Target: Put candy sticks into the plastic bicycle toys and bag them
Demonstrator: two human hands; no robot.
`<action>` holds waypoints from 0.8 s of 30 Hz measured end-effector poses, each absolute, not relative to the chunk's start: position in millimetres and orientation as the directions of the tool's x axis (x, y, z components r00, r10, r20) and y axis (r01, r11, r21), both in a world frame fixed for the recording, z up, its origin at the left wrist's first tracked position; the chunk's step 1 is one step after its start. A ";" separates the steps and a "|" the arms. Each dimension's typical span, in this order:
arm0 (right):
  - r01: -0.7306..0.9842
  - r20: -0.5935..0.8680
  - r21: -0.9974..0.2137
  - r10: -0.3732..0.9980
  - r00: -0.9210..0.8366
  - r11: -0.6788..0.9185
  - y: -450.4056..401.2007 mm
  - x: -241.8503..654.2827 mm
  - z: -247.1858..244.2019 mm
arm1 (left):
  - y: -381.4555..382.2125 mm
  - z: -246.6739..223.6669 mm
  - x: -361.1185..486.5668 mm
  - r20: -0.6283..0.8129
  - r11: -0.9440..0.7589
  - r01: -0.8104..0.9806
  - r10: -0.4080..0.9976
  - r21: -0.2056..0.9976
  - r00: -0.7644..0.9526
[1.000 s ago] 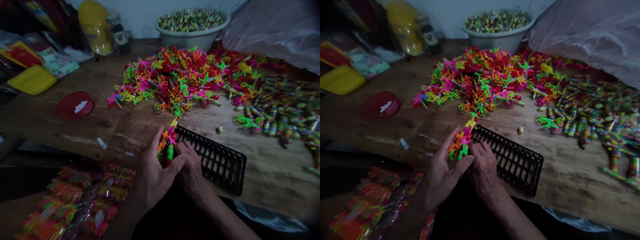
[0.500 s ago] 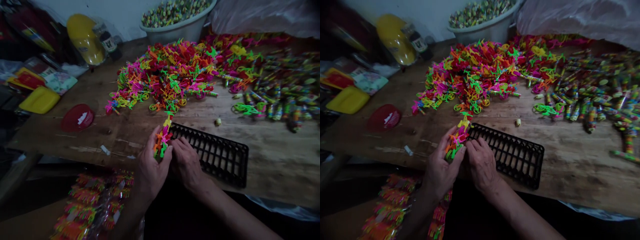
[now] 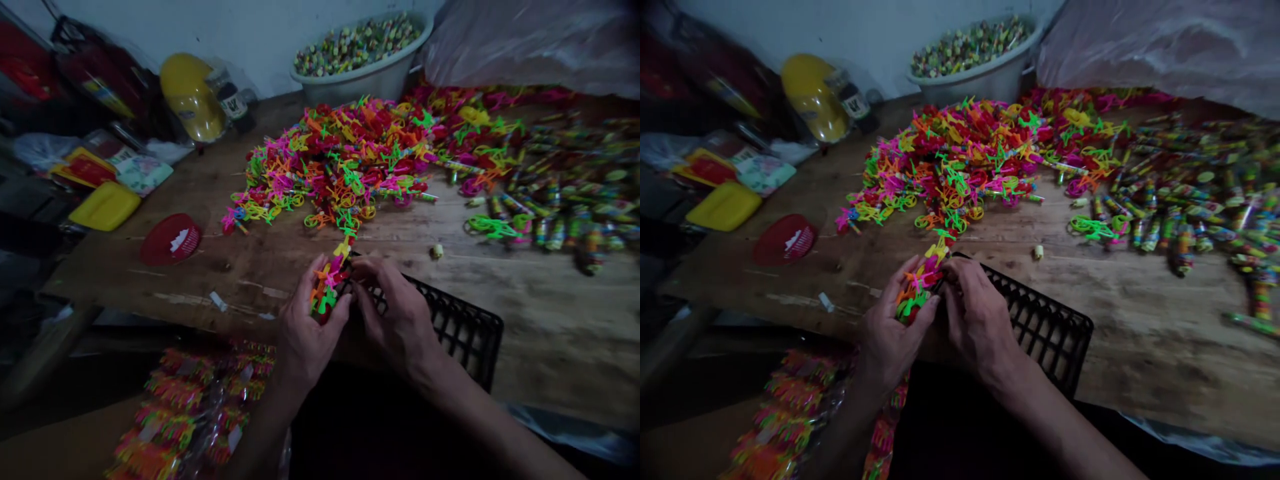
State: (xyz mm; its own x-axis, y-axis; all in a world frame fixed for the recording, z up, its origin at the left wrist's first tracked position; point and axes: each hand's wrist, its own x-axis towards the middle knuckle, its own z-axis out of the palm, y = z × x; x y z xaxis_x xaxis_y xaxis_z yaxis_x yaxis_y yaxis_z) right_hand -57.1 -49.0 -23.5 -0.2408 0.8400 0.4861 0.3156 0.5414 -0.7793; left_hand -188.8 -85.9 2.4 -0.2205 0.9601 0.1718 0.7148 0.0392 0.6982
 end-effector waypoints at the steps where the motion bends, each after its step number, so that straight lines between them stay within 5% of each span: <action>1: 0.280 0.486 -0.787 0.832 -0.268 0.550 -45.2 -56.8 -21.3 | -85.7 2.2 -189.4 0.167 0.039 0.705 0.961 0.708 -0.220; 17: 0.246 0.346 -0.891 0.921 -0.177 0.382 -34.0 -69.0 -22.6 | -82.0 12.5 -188.3 0.005 0.096 0.376 0.966 0.922 -0.258; 24: 0.265 0.324 -0.900 0.938 -0.126 0.346 -35.1 -77.3 -22.4 | -75.6 4.1 -183.7 0.099 0.121 0.525 0.923 0.842 -0.371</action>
